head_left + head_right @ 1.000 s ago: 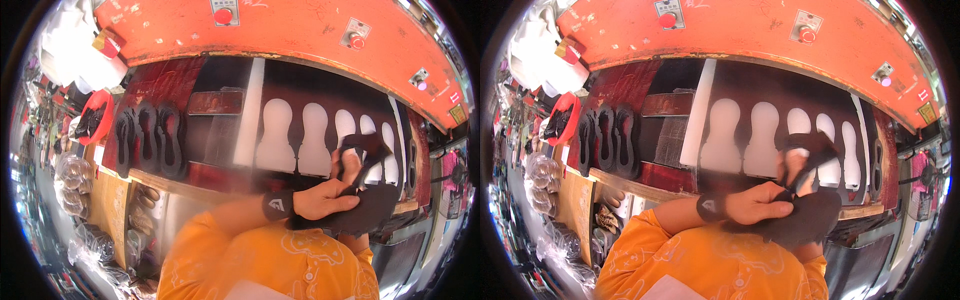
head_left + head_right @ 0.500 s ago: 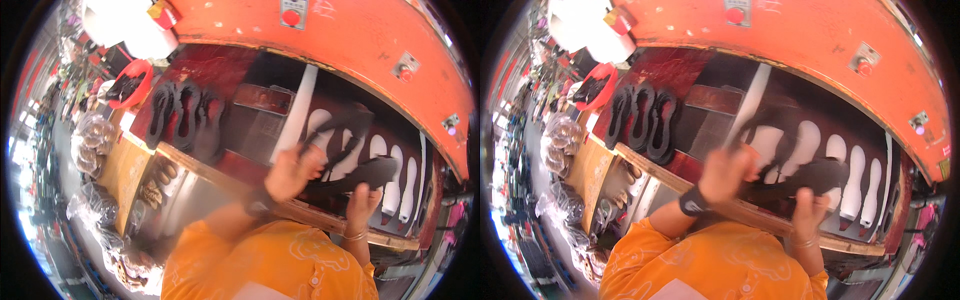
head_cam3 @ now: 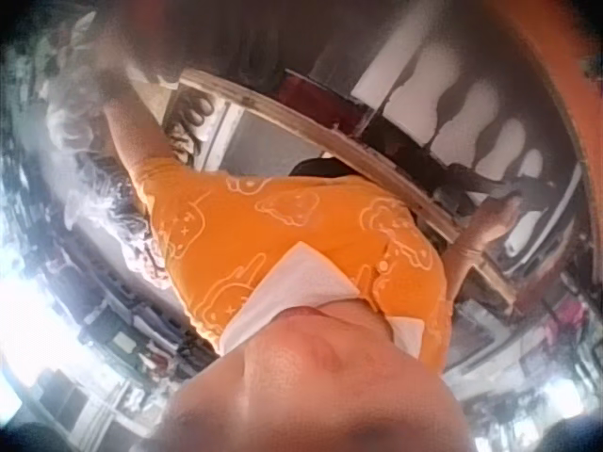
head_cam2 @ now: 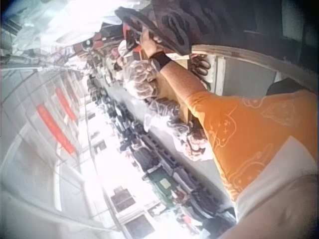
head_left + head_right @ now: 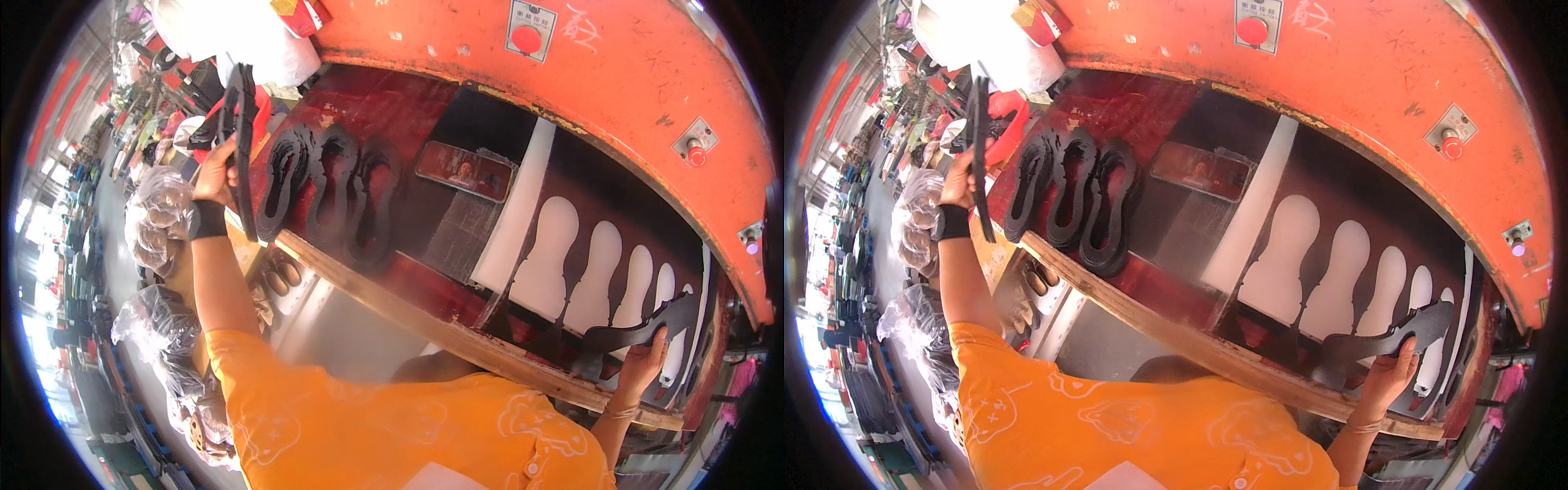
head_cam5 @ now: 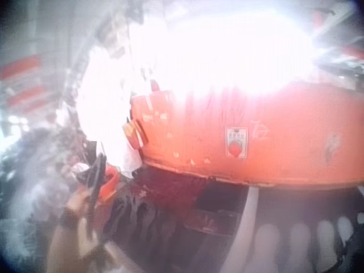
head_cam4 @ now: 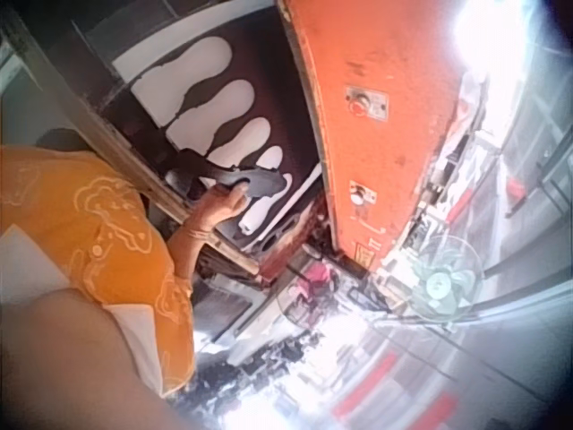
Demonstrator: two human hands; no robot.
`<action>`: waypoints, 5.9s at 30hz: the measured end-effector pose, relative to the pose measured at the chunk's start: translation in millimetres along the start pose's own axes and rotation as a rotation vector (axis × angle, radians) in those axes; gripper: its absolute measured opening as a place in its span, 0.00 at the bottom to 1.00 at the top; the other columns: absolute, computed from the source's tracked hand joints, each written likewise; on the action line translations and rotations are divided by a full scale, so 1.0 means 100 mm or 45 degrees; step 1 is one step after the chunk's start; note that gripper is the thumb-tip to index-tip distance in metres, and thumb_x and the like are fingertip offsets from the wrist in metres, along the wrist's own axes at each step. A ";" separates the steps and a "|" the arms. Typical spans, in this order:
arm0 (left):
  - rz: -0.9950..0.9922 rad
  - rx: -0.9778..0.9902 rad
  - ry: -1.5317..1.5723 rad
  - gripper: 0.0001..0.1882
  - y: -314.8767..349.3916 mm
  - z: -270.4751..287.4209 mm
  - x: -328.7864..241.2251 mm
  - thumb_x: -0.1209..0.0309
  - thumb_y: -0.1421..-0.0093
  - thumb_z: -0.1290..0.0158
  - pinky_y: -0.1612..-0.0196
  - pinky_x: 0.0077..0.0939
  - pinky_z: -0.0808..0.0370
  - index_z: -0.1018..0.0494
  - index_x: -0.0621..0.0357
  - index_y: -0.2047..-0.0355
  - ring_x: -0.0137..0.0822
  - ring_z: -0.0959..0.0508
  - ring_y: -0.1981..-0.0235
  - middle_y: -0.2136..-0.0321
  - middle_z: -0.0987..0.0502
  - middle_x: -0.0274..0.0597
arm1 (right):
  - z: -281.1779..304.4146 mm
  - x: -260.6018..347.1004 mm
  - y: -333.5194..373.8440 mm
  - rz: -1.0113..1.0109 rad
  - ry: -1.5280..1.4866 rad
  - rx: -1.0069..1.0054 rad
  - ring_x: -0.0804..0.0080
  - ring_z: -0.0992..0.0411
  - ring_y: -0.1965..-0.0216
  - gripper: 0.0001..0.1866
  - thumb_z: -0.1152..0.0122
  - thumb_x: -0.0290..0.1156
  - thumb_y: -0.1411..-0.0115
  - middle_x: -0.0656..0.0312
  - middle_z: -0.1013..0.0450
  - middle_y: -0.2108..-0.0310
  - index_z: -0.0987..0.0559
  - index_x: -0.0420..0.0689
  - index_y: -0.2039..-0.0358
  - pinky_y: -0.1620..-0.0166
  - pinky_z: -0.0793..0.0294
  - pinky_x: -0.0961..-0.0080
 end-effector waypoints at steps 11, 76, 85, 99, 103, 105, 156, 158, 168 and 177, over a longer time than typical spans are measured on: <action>0.117 0.109 0.235 0.12 -0.45 -0.24 0.65 0.63 0.37 0.50 0.89 0.10 0.47 0.30 0.56 0.59 0.16 0.43 0.89 0.84 0.39 0.22 | 0.30 0.12 -0.08 0.110 0.089 0.046 0.86 0.35 0.73 0.14 0.41 0.40 0.39 0.69 0.28 0.68 0.27 0.43 0.63 0.73 0.40 0.89; -0.393 0.195 -0.793 0.22 1.62 -3.09 1.84 0.69 0.35 0.53 0.74 0.15 0.37 0.37 0.57 0.41 0.20 0.36 0.76 0.75 0.31 0.30 | 2.36 0.90 -0.28 0.408 1.449 0.221 0.75 0.32 0.76 0.28 0.39 0.27 0.44 0.65 0.32 0.79 0.34 0.42 0.43 0.70 0.32 0.72; -0.693 0.078 -1.178 0.19 2.00 -3.24 1.54 0.73 0.44 0.45 0.53 0.29 0.31 0.28 0.62 0.51 0.36 0.27 0.58 0.58 0.25 0.44 | 3.02 1.16 -0.75 0.261 1.567 0.023 0.63 0.30 0.53 0.30 0.35 0.32 0.48 0.53 0.29 0.55 0.31 0.43 0.44 0.48 0.32 0.68; -0.976 0.510 -1.331 0.16 1.75 -3.96 1.16 0.73 0.50 0.43 0.47 0.38 0.30 0.24 0.53 0.58 0.45 0.28 0.50 0.54 0.25 0.43 | 3.00 1.07 -1.77 0.321 1.339 0.255 0.58 0.42 0.39 0.39 0.36 0.27 0.54 0.50 0.39 0.40 0.36 0.40 0.39 0.38 0.43 0.67; -1.080 0.655 -1.234 0.18 1.68 -3.99 1.20 0.74 0.50 0.43 0.45 0.37 0.31 0.25 0.55 0.56 0.46 0.29 0.48 0.52 0.27 0.44 | 2.19 1.40 -1.35 0.122 0.687 0.288 0.62 0.40 0.40 0.40 0.40 0.42 0.47 0.52 0.40 0.39 0.40 0.36 0.38 0.39 0.44 0.69; -1.120 0.709 -1.176 0.18 1.66 -4.00 1.22 0.75 0.50 0.44 0.44 0.37 0.31 0.24 0.56 0.57 0.46 0.30 0.46 0.51 0.27 0.44 | 1.45 1.44 -1.00 0.164 0.435 0.447 0.60 0.41 0.39 0.42 0.40 0.45 0.47 0.50 0.41 0.39 0.40 0.34 0.38 0.37 0.47 0.68; -0.984 0.594 -0.855 0.12 1.42 -3.86 1.15 0.72 0.57 0.36 0.56 0.39 0.28 0.24 0.57 0.71 0.46 0.25 0.55 0.64 0.25 0.43 | -2.17 -0.34 -0.04 0.492 1.296 1.101 0.43 0.45 0.38 0.38 0.33 0.43 0.52 0.39 0.46 0.38 0.35 0.49 0.40 0.37 0.46 0.56; -0.983 0.610 -0.864 0.12 1.41 -3.87 1.15 0.72 0.57 0.36 0.55 0.39 0.28 0.24 0.57 0.70 0.46 0.25 0.55 0.63 0.25 0.43 | -2.02 -0.30 -0.05 0.457 1.311 1.023 0.44 0.44 0.38 0.39 0.33 0.43 0.52 0.38 0.45 0.39 0.36 0.48 0.40 0.37 0.46 0.56; -0.977 0.609 -0.889 0.12 1.20 -3.99 1.16 0.73 0.56 0.36 0.54 0.39 0.29 0.24 0.57 0.70 0.47 0.26 0.53 0.62 0.25 0.43 | -1.97 -0.45 0.02 0.756 1.613 1.219 0.41 0.50 0.37 0.52 0.25 0.41 0.69 0.39 0.48 0.38 0.37 0.47 0.40 0.36 0.52 0.52; -1.099 0.787 -0.804 0.13 1.45 -4.26 1.16 0.71 0.54 0.38 0.60 0.35 0.29 0.23 0.52 0.65 0.43 0.25 0.63 0.62 0.25 0.39 | -2.24 -0.54 -0.62 0.861 1.474 1.167 0.42 0.50 0.36 0.48 0.25 0.43 0.66 0.41 0.49 0.37 0.35 0.50 0.41 0.37 0.50 0.51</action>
Point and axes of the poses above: each hand's wrist, its own y-axis away from the middle knuckle, its own z-axis out of the back of the hand, x = y × z, the point moved 8 cm from there along -y, towards the middle knuckle
